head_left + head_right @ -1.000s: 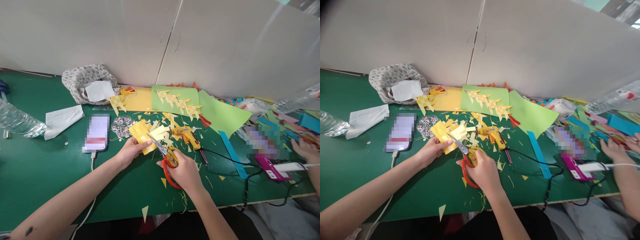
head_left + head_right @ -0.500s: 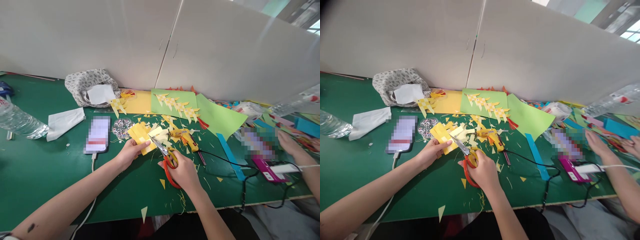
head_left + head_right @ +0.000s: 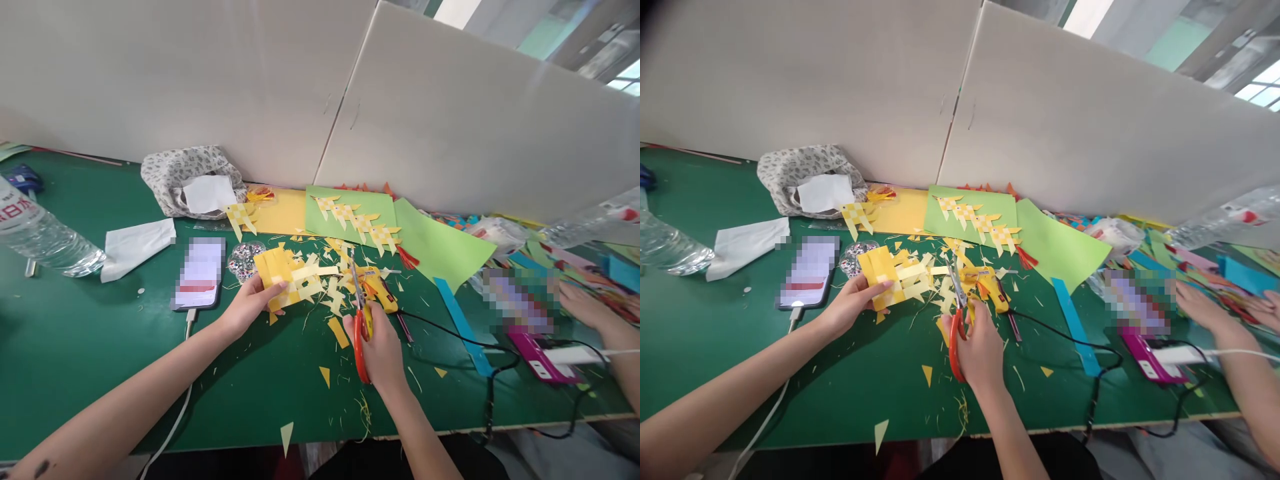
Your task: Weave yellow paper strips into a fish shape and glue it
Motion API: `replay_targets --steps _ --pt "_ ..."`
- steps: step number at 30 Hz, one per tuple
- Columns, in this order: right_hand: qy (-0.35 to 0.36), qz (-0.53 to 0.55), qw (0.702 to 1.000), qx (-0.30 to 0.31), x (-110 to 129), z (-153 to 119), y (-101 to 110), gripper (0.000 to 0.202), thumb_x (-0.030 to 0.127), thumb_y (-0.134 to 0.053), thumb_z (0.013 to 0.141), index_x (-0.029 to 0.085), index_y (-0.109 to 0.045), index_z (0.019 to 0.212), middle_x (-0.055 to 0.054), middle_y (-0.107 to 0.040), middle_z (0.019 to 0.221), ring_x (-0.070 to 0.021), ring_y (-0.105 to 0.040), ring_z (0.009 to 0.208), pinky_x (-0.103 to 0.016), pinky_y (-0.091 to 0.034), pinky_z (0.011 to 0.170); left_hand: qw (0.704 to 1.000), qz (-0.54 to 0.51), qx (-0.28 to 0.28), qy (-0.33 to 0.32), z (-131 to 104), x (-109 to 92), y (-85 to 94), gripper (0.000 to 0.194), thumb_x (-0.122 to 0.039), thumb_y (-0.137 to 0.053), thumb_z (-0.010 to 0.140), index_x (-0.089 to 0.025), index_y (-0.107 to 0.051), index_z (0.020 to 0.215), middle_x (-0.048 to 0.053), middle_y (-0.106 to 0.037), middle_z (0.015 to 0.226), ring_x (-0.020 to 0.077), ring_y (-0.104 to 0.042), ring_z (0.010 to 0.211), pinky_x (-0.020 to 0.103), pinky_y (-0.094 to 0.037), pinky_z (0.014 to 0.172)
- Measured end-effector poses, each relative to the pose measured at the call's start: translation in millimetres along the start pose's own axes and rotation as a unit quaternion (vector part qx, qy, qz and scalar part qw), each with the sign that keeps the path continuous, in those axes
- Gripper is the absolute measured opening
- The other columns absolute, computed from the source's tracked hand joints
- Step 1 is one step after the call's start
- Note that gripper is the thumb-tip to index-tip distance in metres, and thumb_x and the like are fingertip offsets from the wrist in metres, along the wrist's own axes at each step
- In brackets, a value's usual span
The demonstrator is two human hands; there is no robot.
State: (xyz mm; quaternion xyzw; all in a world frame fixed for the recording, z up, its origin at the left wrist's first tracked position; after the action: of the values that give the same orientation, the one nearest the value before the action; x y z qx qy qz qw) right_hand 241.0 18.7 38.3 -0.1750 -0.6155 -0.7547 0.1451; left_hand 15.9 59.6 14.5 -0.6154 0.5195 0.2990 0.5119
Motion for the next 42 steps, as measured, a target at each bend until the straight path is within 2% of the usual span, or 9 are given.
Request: replay_targets --steps 4,7,13,19,25,28,32,37,42 --pt "0.121 -0.09 0.987 -0.053 8 -4 -1 0.047 0.05 -0.052 0.074 0.013 -0.05 0.103 -0.01 -0.058 0.083 -0.0214 -0.057 0.07 -0.024 -0.039 0.045 0.997 0.074 0.033 -0.012 0 -7 5.1 0.029 -0.037 -0.065 0.073 -0.017 -0.062 0.094 0.008 -0.067 0.09 0.017 -0.063 0.07 0.025 -0.052 0.053" --pt "0.16 -0.125 0.978 -0.053 13 -6 -4 0.048 0.053 -0.05 0.075 0.013 -0.052 0.102 -0.01 -0.057 0.084 -0.0219 -0.058 0.074 -0.024 -0.038 0.046 0.988 0.144 0.045 -0.035 0 -9 6.7 0.025 -0.038 -0.064 0.073 -0.016 -0.064 0.086 0.006 -0.066 0.078 0.0154 -0.06 0.062 0.023 -0.051 0.049" --pt "0.178 -0.149 0.971 -0.052 14 -9 -6 0.049 0.055 -0.051 0.075 0.013 -0.054 0.101 -0.009 -0.058 0.084 -0.0206 -0.058 0.074 -0.024 -0.038 0.046 0.984 0.155 0.057 -0.068 -1 -11 5.5 0.035 -0.035 -0.065 0.072 -0.019 -0.06 0.103 0.006 -0.067 0.083 0.0132 -0.059 0.057 0.019 -0.043 0.04" --pt "0.19 -0.162 0.968 -0.023 17 -11 -9 0.046 0.052 -0.051 0.075 0.014 -0.055 0.101 -0.009 -0.059 0.086 -0.0209 -0.058 0.075 -0.025 -0.037 0.048 0.98 0.172 0.036 -0.089 0 -9 7.4 0.023 -0.035 -0.069 0.067 -0.019 -0.068 0.083 0.003 -0.063 0.069 0.0113 -0.052 0.05 0.021 -0.036 0.039" --pt "0.171 -0.162 0.972 -0.018 16 -11 -10 0.044 0.051 -0.05 0.076 0.015 -0.056 0.101 -0.009 -0.06 0.087 -0.0213 -0.059 0.076 -0.024 -0.037 0.048 0.981 0.172 0.031 -0.086 1 -8 6.5 0.024 -0.041 -0.066 0.07 -0.02 -0.068 0.081 0.003 -0.063 0.071 0.0129 -0.055 0.05 0.021 -0.034 0.038" --pt "0.162 -0.165 0.973 -0.007 15 -12 -10 0.046 0.052 -0.051 0.075 0.015 -0.055 0.101 -0.009 -0.06 0.087 -0.0211 -0.06 0.077 -0.024 -0.036 0.046 0.973 0.21 0.034 -0.092 0 -8 5.6 0.029 -0.045 -0.058 0.076 -0.02 -0.065 0.088 0.004 -0.063 0.074 0.0141 -0.058 0.052 0.021 -0.035 0.036" --pt "0.16 -0.164 0.973 0.005 15 -13 -11 0.046 0.053 -0.052 0.074 0.014 -0.056 0.1 -0.008 -0.06 0.087 -0.0209 -0.06 0.077 -0.024 -0.037 0.047 0.971 0.214 0.045 -0.094 1 -8 5.7 0.027 -0.043 -0.056 0.079 -0.02 -0.06 0.093 0.004 -0.063 0.074 0.0138 -0.06 0.052 0.019 -0.036 0.035" --pt "0.158 -0.163 0.974 0.0 15 -12 -11 0.047 0.053 -0.053 0.074 0.014 -0.056 0.1 -0.008 -0.06 0.087 -0.0202 -0.06 0.076 -0.024 -0.036 0.047 0.961 0.242 0.057 -0.119 4 -3 7.9 0.025 -0.04 -0.056 0.079 -0.017 -0.061 0.086 0.002 -0.058 0.071 0.0081 -0.049 0.048 0.018 -0.035 0.036" --pt "0.161 -0.169 0.972 0.0 17 -12 -12 0.047 0.053 -0.052 0.074 0.015 -0.055 0.101 -0.007 -0.059 0.086 -0.0204 -0.059 0.077 -0.024 -0.036 0.048 0.958 0.243 0.118 -0.1 6 4 5.2 0.022 -0.038 -0.056 0.078 -0.016 -0.06 0.079 -0.001 -0.053 0.069 0.0085 -0.049 0.05 0.021 -0.045 0.046"
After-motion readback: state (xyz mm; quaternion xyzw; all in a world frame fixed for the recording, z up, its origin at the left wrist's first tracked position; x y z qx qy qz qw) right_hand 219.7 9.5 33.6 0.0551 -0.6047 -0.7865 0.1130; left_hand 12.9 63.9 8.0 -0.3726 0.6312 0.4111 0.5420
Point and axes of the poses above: each hand's wrist, its own z-axis towards the middle knuckle, its own y-axis out of the back of the hand, x = y × z, the point moved 3 cm from there along z, towards the middle knuckle
